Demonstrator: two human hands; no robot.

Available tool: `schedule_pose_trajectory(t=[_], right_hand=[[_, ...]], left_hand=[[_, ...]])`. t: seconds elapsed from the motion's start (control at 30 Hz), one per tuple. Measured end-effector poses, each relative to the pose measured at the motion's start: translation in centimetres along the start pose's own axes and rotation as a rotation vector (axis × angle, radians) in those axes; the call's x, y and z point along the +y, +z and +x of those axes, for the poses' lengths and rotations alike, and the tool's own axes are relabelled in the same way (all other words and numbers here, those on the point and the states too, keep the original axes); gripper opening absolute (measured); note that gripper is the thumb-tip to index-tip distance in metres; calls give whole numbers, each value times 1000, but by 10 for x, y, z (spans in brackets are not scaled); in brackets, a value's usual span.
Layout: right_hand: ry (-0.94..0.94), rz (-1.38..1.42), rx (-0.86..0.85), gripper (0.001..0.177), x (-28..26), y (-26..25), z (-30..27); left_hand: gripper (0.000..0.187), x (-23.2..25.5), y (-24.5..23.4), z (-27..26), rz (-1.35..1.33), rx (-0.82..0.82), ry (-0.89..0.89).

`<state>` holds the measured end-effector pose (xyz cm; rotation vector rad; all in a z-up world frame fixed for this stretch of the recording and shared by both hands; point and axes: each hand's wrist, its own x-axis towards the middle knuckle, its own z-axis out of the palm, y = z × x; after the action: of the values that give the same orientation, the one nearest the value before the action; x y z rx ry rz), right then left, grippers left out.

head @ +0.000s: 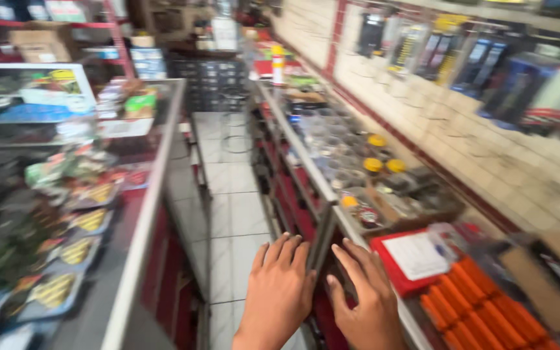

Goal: The person organizes motorcycle parts and accessories on a display counter by picking up items in packaging and placing them onto a hanging display rack or arranging them on the glass surface.

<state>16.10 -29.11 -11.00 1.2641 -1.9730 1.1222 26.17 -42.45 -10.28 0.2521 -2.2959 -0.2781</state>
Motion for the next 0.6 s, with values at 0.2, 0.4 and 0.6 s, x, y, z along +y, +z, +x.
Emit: schedule_pose_trajectory(t=[0.2, 0.4, 0.6], right_hand=[[-71, 150, -126, 52, -43, 59, -3], [-148, 313, -222, 49, -82, 104, -5], [-297, 454, -292, 44, -112, 140, -9]], left_hand=[[47, -38, -34, -46, 95, 4, -175], [42, -60, -71, -82, 216, 95, -310], [43, -68, -101, -112, 370, 171, -439]])
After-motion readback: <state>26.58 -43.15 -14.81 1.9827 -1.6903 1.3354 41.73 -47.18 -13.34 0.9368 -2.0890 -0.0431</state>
